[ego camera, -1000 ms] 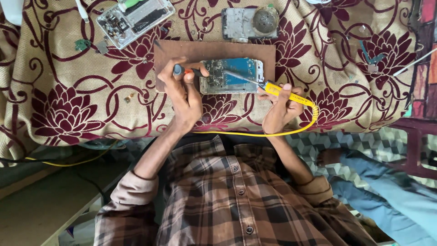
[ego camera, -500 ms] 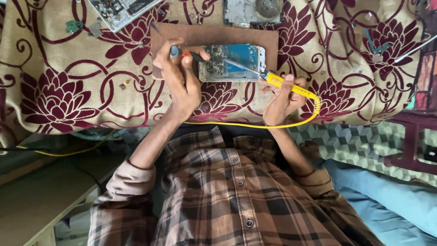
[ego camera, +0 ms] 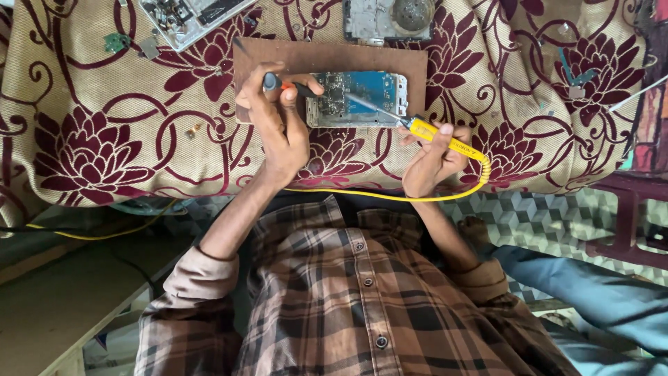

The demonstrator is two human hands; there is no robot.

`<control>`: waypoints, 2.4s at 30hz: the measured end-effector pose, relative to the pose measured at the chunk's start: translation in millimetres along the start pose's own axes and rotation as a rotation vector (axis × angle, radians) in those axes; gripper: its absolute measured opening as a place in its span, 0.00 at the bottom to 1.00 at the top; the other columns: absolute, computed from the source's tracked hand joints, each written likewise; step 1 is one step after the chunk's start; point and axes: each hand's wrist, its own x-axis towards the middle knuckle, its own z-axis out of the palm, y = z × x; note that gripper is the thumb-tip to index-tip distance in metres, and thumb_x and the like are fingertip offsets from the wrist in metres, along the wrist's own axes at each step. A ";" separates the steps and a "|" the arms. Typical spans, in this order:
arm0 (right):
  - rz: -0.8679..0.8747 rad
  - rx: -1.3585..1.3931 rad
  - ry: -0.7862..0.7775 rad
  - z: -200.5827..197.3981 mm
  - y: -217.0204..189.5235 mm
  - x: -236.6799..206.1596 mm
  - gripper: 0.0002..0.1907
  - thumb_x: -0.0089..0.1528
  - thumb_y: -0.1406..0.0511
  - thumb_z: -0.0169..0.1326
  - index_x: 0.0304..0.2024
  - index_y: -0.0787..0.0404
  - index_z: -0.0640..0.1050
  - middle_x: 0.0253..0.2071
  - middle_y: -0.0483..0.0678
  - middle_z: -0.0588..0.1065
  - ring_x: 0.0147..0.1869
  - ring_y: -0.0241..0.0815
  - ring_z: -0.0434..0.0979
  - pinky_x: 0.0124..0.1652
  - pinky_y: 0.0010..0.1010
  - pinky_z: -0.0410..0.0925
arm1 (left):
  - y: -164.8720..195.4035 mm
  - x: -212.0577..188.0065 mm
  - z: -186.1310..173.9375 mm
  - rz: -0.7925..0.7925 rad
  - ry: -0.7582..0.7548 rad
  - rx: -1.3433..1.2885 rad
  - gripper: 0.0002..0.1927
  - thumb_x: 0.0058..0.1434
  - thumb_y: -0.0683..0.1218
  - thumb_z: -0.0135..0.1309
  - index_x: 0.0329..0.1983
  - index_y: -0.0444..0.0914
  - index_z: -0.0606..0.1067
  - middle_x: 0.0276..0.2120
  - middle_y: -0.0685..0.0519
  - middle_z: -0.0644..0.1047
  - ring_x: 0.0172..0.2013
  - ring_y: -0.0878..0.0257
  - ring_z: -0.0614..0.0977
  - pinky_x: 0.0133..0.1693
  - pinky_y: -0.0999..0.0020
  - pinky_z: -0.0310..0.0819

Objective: The person uses a soldering iron and tweezers to work on a small blue circuit board placed on a brown mat. They repeatedly apply the soldering iron to various points on the board while holding it steady with tweezers.

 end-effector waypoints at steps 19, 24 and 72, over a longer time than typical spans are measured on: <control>0.036 0.000 0.029 -2.2 4.2 -2.5 0.14 0.76 0.61 0.45 0.44 0.67 0.63 0.35 0.54 0.70 0.36 0.52 0.84 0.29 0.31 0.74 | -9.0 -6.5 6.0 -0.093 -0.007 -0.296 0.12 0.84 0.47 0.33 0.67 0.41 0.57 0.41 0.49 0.81 0.39 0.65 0.82 0.47 0.71 0.74; 0.025 -0.037 -0.008 -2.3 2.6 -0.9 0.15 0.76 0.60 0.44 0.44 0.67 0.63 0.35 0.58 0.73 0.36 0.51 0.84 0.30 0.32 0.74 | -6.2 -4.9 5.3 -0.079 -0.009 -0.271 0.12 0.85 0.45 0.34 0.67 0.41 0.57 0.41 0.48 0.81 0.40 0.65 0.82 0.49 0.69 0.72; 0.022 -0.038 -0.009 6.4 -9.9 5.6 0.12 0.76 0.62 0.44 0.41 0.63 0.63 0.31 0.54 0.71 0.33 0.46 0.81 0.30 0.29 0.72 | 16.2 7.7 -4.4 -0.093 -0.013 -0.183 0.14 0.79 0.37 0.35 0.65 0.39 0.57 0.41 0.50 0.80 0.45 0.62 0.77 0.54 0.64 0.65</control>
